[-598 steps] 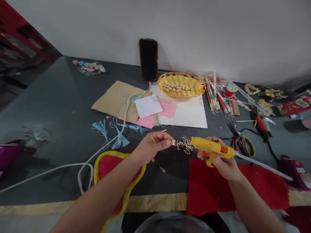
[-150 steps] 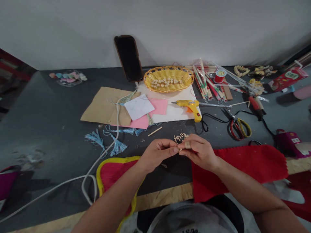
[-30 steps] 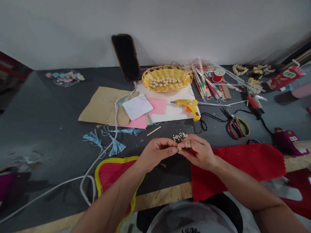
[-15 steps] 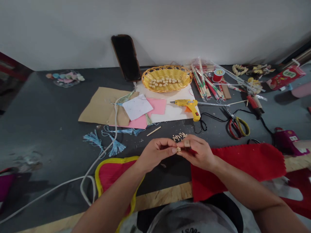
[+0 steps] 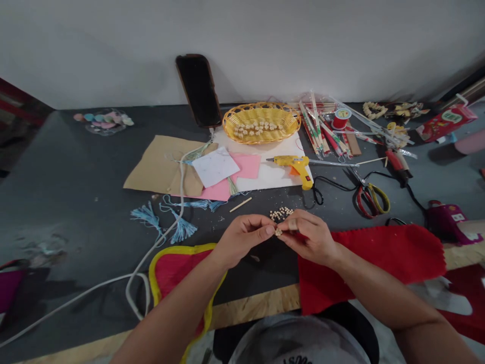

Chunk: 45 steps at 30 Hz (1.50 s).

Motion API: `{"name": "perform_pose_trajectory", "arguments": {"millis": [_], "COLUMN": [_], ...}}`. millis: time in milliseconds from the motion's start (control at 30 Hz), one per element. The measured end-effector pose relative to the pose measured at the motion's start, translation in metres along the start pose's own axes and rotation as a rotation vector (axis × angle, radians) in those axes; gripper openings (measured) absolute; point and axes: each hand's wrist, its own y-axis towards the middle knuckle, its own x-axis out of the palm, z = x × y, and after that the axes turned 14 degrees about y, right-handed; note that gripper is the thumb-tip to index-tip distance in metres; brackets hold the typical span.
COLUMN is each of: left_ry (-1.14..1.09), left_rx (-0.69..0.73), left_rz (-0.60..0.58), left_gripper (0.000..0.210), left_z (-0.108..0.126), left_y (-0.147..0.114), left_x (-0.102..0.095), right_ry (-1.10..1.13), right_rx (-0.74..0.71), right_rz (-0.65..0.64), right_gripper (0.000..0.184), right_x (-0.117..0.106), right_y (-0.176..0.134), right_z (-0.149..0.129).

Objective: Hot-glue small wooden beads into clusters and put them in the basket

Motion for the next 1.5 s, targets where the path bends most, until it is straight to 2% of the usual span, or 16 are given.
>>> {"name": "perform_pose_trajectory", "arguments": {"millis": [1067, 1500], "left_ry": [-0.031, -0.016], "left_rx": [0.008, 0.045], "left_rz": [-0.028, -0.026], "left_gripper": [0.027, 0.025], "left_z": [-0.0007, 0.0031], "left_y": [-0.0003, -0.0012], "left_x": [-0.0005, 0.0008], "right_ry": [0.014, 0.012], "right_rx": [0.012, -0.028], "right_rz": [0.004, 0.038], "right_gripper": [0.016, 0.016], "right_x": [0.0008, -0.0004], "right_y": [-0.0003, 0.0033], "right_z": [-0.0002, -0.0039]}}
